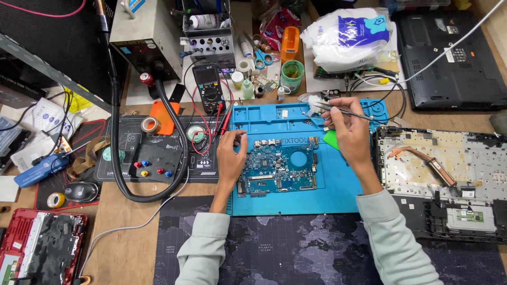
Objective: Testing and repairing a laptop motherboard using a multimeter and a heat gun
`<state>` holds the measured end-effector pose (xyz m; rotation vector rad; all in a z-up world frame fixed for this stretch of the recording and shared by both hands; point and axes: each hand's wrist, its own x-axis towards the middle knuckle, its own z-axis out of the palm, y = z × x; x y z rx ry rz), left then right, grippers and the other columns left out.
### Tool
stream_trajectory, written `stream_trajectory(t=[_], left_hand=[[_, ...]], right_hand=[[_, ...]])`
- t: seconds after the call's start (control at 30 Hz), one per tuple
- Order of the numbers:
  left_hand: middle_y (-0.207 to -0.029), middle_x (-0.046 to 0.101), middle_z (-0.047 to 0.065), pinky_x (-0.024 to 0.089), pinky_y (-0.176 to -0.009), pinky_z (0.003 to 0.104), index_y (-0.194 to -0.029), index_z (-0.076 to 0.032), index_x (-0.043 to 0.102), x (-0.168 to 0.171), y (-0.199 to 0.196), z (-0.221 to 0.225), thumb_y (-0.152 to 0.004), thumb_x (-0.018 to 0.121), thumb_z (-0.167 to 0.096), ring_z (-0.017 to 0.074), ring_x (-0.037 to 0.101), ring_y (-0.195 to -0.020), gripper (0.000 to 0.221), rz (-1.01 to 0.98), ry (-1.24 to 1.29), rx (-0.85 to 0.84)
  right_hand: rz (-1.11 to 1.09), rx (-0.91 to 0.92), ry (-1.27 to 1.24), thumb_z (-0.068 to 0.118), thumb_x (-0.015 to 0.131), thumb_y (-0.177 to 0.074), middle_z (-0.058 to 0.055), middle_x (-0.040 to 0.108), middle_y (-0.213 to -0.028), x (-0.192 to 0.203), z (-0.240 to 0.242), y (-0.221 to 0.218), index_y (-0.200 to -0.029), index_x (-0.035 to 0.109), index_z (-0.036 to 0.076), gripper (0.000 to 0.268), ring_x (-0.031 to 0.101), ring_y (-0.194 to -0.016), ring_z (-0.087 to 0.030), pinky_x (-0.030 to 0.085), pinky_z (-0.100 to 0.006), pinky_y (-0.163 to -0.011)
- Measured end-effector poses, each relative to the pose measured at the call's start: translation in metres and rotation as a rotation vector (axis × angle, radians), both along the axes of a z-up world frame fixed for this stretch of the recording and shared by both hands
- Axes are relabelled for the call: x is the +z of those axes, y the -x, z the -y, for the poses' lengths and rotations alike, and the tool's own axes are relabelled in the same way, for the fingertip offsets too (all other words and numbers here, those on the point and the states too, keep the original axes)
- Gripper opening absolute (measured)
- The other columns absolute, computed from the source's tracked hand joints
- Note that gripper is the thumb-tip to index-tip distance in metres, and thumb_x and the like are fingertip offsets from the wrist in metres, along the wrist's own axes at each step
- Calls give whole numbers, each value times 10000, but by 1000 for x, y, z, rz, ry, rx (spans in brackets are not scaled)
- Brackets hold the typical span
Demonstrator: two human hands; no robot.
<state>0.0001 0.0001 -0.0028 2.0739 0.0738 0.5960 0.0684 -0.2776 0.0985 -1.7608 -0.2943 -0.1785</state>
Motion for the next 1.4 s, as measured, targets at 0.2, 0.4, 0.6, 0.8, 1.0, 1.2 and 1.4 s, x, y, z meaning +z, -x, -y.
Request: stream_trajectory(t=[0.2,0.4,0.6,0.8,1.0,1.2,1.4], left_hand=[[-861,647,103,502,-723,376,-1094,-82,708,12,-8,10,-1040,641,-305,189,584,-768,239,-25,52,8],[-911,627,99,500,-817,363,-1151,-73,685,45,-53,51,-1003,676,-391,207,576,-871,351,66,19,-78],[-1124,654,207,508,-965,518,-1337,-54,552,40,-127,58,-966,632,-215,388,637,-1124,412,-93,196,-137],[-1246,636,315,455,-1051,627,-1396,-25,502,45,-178,51,-760,850,-444,516,609,-1218,837,-265,19,-182],[-1196,664,297,510,-889,702,-1388,-23,467,42,-195,80,-741,850,-326,542,664,-1124,811,-450,-88,-94],[-1144,687,299,524,-880,696,-1323,-81,511,28,-211,82,-708,883,-281,568,670,-1086,746,-509,-99,-22],[-1065,703,316,530,-826,693,-1235,-49,535,52,-196,85,-729,845,-180,587,671,-1062,608,-391,-43,-47]], right_hand=[[-31,-184,-51,96,462,-1124,-175,717,-974,-39,-33,25,-1204,486,26,108,687,-779,-165,601,-247,-682],[130,-275,94,116,528,-1128,-217,731,-1051,-67,-46,43,-1202,518,-4,141,734,-882,-272,616,-405,-754],[179,-309,106,95,591,-1085,-204,749,-1007,-81,-34,42,-1190,579,5,138,760,-909,-291,619,-390,-762],[212,-333,95,102,588,-1082,-189,732,-1010,-87,-35,40,-1222,590,22,162,756,-930,-300,634,-417,-768],[233,-328,161,88,614,-1056,-154,729,-967,-84,-31,41,-1185,626,31,141,762,-876,-294,628,-424,-717],[255,-354,174,85,647,-1031,-130,730,-937,-88,-32,39,-1175,651,40,151,758,-817,-264,625,-400,-701],[266,-335,153,89,650,-1035,-128,724,-895,-88,-30,39,-1156,651,53,126,747,-777,-266,623,-390,-690]])
